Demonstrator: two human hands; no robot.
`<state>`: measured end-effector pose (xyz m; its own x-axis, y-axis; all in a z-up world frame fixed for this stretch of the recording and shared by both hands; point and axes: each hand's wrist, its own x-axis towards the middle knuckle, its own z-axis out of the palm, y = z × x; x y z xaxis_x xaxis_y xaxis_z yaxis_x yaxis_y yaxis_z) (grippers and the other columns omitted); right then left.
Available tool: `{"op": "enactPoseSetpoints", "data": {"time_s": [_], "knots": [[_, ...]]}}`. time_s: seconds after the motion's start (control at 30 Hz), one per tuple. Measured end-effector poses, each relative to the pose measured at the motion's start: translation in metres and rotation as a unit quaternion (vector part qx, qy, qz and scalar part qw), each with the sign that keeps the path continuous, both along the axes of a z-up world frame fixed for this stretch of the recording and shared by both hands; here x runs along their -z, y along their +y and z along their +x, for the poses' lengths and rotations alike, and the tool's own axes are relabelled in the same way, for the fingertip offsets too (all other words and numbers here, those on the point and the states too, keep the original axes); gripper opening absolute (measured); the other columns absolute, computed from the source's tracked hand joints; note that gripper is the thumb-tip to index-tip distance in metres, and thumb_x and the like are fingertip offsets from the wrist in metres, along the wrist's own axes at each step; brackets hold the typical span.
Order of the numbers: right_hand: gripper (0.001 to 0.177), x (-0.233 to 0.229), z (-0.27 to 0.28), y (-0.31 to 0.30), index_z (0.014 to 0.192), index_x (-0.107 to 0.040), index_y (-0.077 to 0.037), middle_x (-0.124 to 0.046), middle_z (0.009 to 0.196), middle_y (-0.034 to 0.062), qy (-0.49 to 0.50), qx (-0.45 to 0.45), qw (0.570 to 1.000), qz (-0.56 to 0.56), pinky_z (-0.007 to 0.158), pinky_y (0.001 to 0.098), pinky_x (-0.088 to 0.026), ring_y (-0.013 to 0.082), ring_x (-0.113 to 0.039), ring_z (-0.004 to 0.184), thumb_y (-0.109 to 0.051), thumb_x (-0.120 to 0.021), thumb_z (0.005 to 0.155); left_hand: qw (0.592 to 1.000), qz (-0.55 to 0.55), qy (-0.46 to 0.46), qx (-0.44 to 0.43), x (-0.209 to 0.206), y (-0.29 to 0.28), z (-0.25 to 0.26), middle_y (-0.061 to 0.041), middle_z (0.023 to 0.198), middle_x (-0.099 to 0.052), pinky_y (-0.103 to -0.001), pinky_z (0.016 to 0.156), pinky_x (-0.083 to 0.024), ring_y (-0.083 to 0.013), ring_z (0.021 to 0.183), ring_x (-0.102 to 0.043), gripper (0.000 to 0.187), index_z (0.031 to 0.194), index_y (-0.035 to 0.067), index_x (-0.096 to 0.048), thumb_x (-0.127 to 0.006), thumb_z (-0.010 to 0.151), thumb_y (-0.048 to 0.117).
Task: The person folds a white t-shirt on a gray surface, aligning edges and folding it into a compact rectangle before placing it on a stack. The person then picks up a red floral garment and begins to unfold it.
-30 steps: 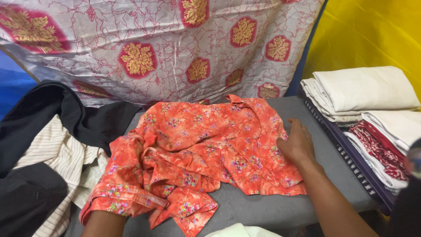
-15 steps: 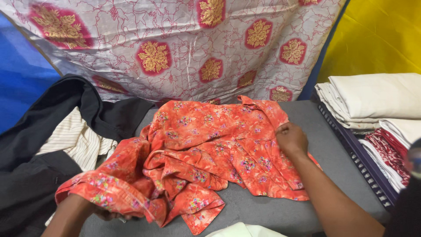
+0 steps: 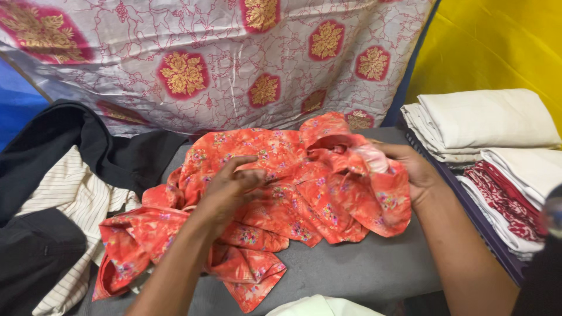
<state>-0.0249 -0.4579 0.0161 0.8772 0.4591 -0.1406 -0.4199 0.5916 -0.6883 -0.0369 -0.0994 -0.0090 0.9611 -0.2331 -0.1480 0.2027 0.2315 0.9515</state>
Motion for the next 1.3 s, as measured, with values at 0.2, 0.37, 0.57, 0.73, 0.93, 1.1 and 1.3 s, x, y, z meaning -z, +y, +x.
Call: {"op": "enactPoseSetpoints", "data": {"time_s": [0.2,0.37,0.57,0.73,0.93,1.1,1.3], "knots": [[0.040,-0.037,-0.045,0.040,0.131,-0.059,0.004,-0.071,0.118,0.0122,-0.022,-0.052,0.996,-0.074,0.091,0.0347,-0.057,0.0177,-0.072,0.103,-0.012,-0.060,0.095,0.863,0.352,-0.353,-0.081,0.021,-0.073,0.044,-0.023,0.136,-0.044,-0.039,0.088,-0.056,-0.0325,0.118,-0.051,0.090,0.146,0.010,-0.041,-0.084,0.067,0.002],[0.019,-0.056,-0.069,0.052,0.115,-0.058,-0.002,-0.066,0.106,0.0054,-0.055,-0.206,0.977,0.008,0.085,0.0257,-0.055,0.0111,-0.066,0.096,-0.011,-0.064,0.100,0.931,0.258,-0.258,-0.021,0.021,-0.074,0.087,-0.010,0.098,-0.079,-0.029,0.080,-0.057,-0.0147,0.088,-0.073,0.018,0.107,0.004,-0.077,-0.069,0.091,0.006],[0.039,-0.039,-0.057,0.057,0.112,-0.063,-0.006,-0.067,0.097,0.0011,-0.074,-0.107,0.919,-0.372,0.078,0.0258,-0.057,0.0079,-0.064,0.086,-0.041,-0.062,0.095,0.969,0.125,-0.209,0.038,0.006,-0.047,0.101,-0.002,0.086,-0.073,-0.026,0.069,-0.052,-0.0086,0.076,-0.063,0.010,0.096,0.000,-0.074,-0.067,0.089,0.001],[0.067,-0.013,-0.034,0.066,0.119,-0.066,-0.009,-0.069,0.107,0.0054,0.076,0.101,0.852,-0.507,0.078,0.0367,-0.061,0.0185,-0.065,0.094,-0.068,-0.055,0.090,0.973,0.138,-0.185,0.027,0.000,-0.033,0.072,-0.002,0.088,-0.074,-0.026,0.070,-0.055,-0.0086,0.077,-0.065,0.009,0.095,0.000,-0.074,-0.066,0.090,0.002],[0.058,0.032,-0.020,0.087,0.125,-0.066,-0.003,-0.073,0.123,0.0163,0.091,0.098,0.928,-0.347,0.087,0.0452,-0.061,0.0285,-0.071,0.109,-0.047,-0.063,0.088,0.977,0.089,-0.158,0.110,-0.005,-0.025,0.028,-0.001,0.089,-0.073,-0.026,0.072,-0.057,-0.0087,0.079,-0.066,0.008,0.096,0.000,-0.073,-0.067,0.091,0.003],[0.029,0.055,0.002,0.064,0.124,-0.058,0.000,-0.070,0.120,0.0160,0.048,0.178,0.977,-0.111,0.096,0.0485,-0.060,0.0281,-0.072,0.107,-0.008,-0.054,0.096,0.979,0.138,-0.152,-0.011,-0.015,0.004,0.017,-0.002,0.083,-0.068,-0.028,0.066,-0.045,-0.0108,0.073,-0.057,0.010,0.098,0.003,-0.076,-0.069,0.091,0.006],[0.032,0.057,0.016,0.015,0.128,-0.060,0.004,-0.068,0.125,0.0190,0.043,0.268,0.961,0.045,0.103,0.0453,-0.056,0.0272,-0.071,0.109,-0.014,-0.049,0.105,0.957,0.193,-0.175,-0.127,-0.019,0.066,0.007,0.000,0.087,-0.074,-0.023,0.072,-0.049,-0.0055,0.079,-0.063,0.008,0.091,0.005,-0.077,-0.071,0.090,0.011]]}}
